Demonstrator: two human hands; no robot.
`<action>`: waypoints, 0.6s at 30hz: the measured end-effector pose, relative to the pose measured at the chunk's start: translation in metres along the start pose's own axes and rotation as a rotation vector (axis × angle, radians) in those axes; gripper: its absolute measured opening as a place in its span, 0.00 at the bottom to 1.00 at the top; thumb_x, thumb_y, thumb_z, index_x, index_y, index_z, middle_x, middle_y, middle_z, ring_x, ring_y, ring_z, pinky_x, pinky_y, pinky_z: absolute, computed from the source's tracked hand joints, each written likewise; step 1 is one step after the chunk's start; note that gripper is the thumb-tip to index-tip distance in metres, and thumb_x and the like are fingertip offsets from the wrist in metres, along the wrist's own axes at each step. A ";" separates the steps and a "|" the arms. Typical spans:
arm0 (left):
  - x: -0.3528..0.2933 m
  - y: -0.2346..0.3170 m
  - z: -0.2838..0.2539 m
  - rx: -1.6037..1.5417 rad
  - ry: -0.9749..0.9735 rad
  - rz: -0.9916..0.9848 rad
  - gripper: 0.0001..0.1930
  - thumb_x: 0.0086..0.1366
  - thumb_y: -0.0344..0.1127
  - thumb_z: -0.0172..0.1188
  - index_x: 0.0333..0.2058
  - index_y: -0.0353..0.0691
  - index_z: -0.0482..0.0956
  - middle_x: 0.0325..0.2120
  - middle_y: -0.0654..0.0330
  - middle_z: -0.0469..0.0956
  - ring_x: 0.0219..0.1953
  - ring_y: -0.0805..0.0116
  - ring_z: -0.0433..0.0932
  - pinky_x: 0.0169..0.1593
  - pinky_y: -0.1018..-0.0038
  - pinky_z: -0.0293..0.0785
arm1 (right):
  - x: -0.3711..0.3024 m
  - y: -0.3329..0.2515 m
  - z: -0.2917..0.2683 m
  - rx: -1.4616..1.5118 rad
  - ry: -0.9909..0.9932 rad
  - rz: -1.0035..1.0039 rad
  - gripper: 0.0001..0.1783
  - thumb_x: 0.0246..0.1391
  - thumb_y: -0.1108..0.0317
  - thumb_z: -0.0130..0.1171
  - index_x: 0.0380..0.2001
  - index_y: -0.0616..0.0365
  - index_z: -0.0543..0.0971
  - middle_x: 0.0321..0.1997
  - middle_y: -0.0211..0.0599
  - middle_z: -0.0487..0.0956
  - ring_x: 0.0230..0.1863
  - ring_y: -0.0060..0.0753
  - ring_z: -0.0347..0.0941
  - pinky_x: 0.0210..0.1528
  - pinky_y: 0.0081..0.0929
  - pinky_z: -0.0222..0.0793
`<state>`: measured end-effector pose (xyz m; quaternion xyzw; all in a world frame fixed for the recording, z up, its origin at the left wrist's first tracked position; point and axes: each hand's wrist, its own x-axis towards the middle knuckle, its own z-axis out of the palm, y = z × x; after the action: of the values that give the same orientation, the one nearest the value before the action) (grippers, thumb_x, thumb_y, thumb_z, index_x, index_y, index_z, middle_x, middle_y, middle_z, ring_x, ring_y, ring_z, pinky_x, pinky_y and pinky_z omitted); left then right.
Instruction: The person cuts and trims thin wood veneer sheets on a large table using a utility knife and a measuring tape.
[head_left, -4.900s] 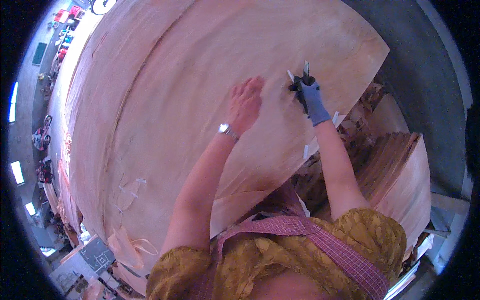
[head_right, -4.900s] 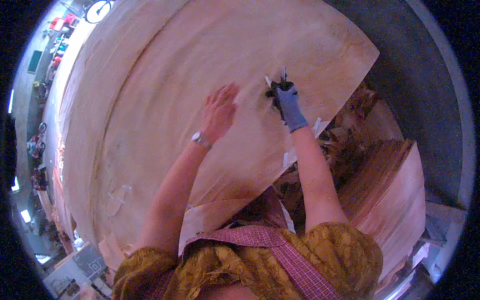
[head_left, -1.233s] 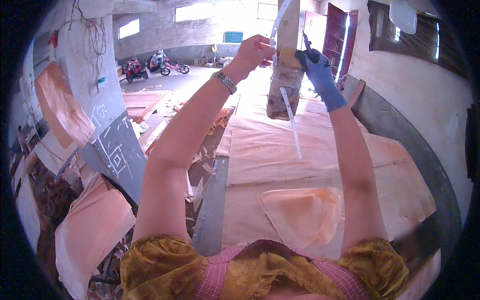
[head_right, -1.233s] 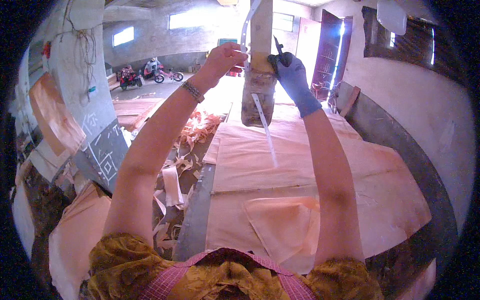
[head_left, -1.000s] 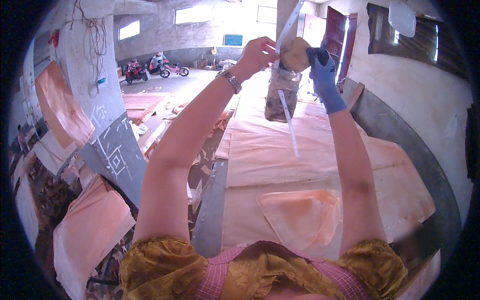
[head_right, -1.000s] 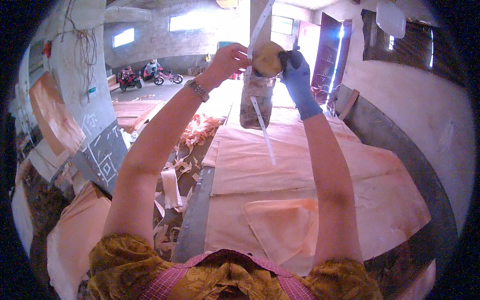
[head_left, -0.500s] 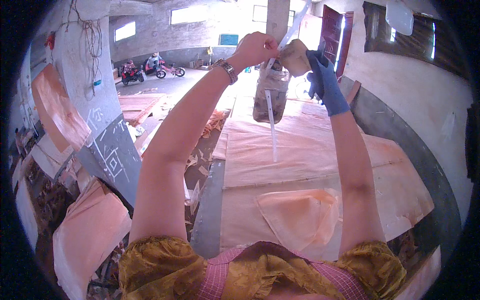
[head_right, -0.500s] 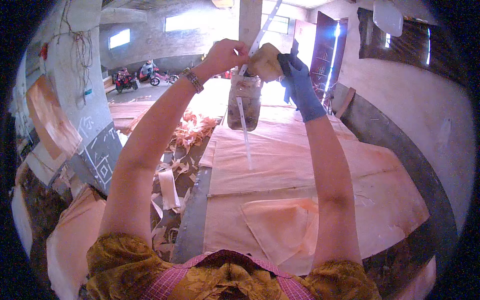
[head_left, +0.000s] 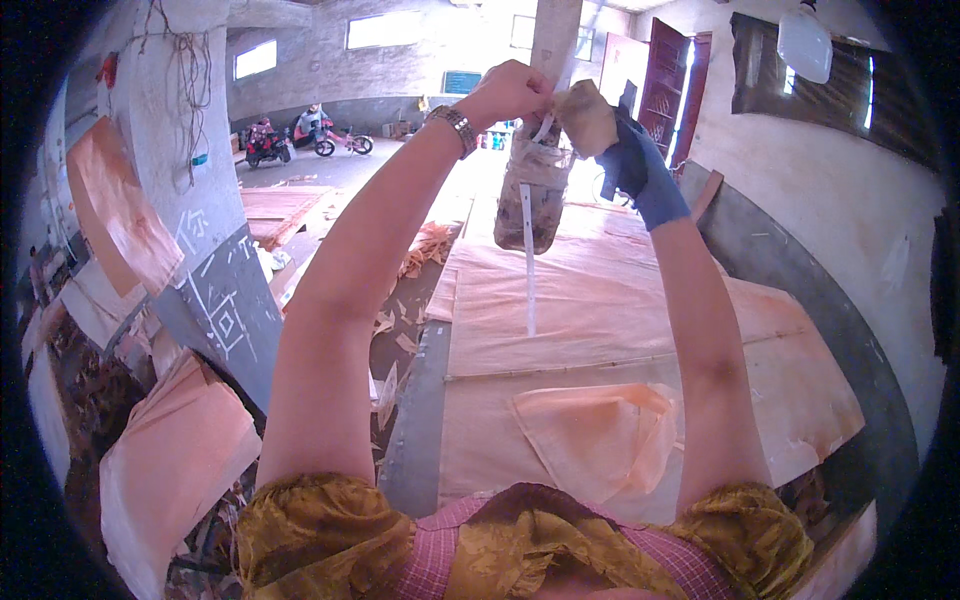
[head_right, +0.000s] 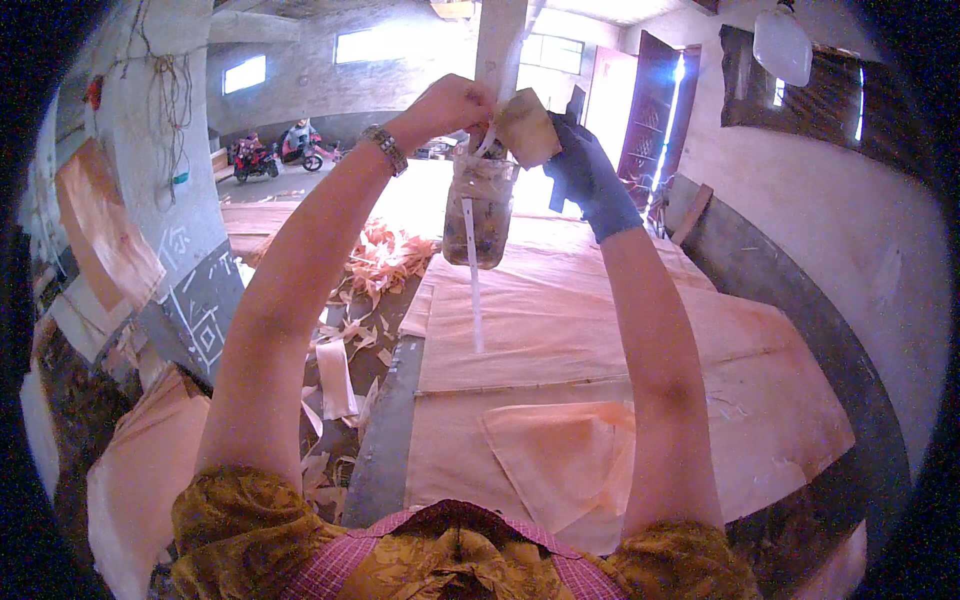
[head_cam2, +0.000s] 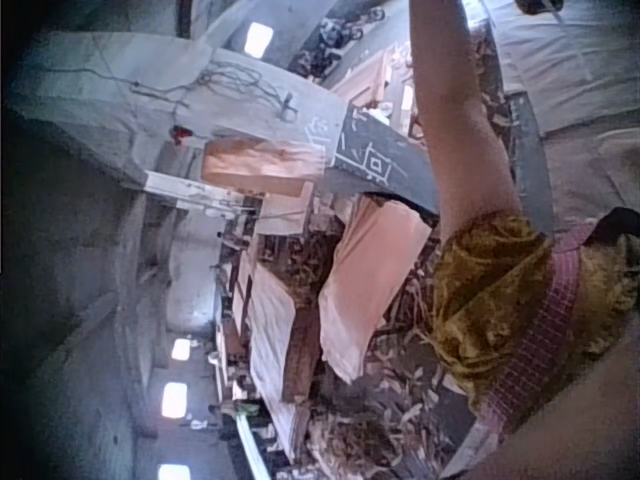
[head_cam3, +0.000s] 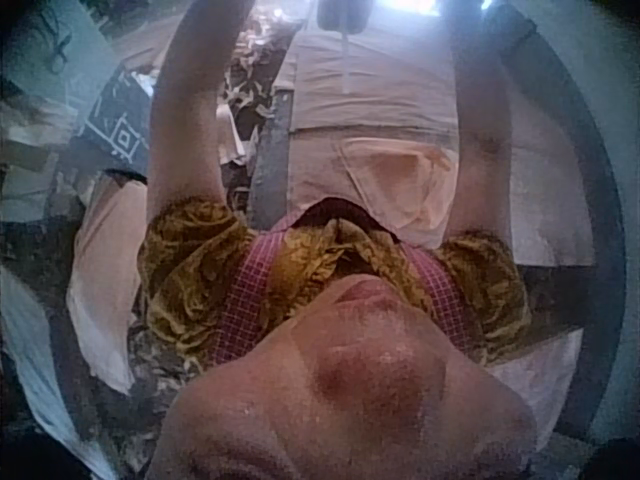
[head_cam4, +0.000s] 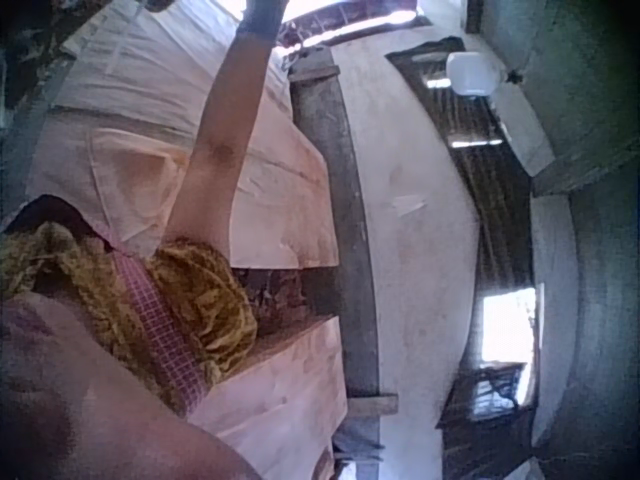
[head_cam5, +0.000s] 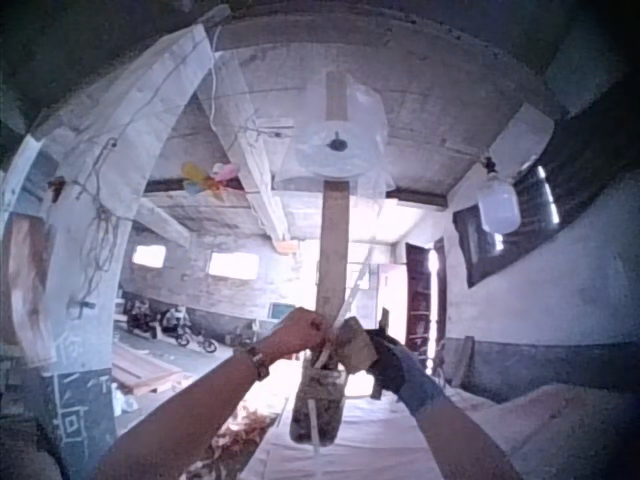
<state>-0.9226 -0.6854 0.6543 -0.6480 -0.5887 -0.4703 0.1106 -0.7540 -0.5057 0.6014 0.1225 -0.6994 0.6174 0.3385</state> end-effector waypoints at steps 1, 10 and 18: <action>-0.002 0.001 -0.002 0.007 -0.006 -0.003 0.06 0.56 0.31 0.62 0.25 0.35 0.83 0.17 0.64 0.79 0.21 0.78 0.75 0.29 0.77 0.73 | 0.002 0.001 0.003 0.102 -0.017 0.000 0.19 0.64 0.62 0.52 0.53 0.62 0.72 0.37 0.33 0.78 0.32 0.24 0.75 0.31 0.20 0.73; -0.002 0.000 0.009 -0.178 -0.036 -0.074 0.07 0.60 0.26 0.55 0.31 0.33 0.82 0.23 0.63 0.79 0.25 0.76 0.74 0.32 0.77 0.71 | 0.017 0.014 -0.005 0.019 -0.046 -0.194 0.17 0.63 0.62 0.55 0.50 0.60 0.73 0.41 0.33 0.77 0.38 0.26 0.75 0.39 0.23 0.73; -0.012 0.004 0.008 -0.225 -0.091 -0.171 0.10 0.62 0.28 0.51 0.38 0.36 0.81 0.27 0.65 0.79 0.29 0.76 0.72 0.33 0.75 0.68 | 0.021 0.010 0.013 0.240 0.063 -0.181 0.14 0.61 0.64 0.59 0.48 0.54 0.74 0.37 0.27 0.75 0.35 0.21 0.72 0.33 0.20 0.69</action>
<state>-0.9134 -0.6886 0.6425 -0.6244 -0.5899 -0.5111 -0.0301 -0.7797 -0.5104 0.6069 0.2052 -0.5956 0.6672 0.3975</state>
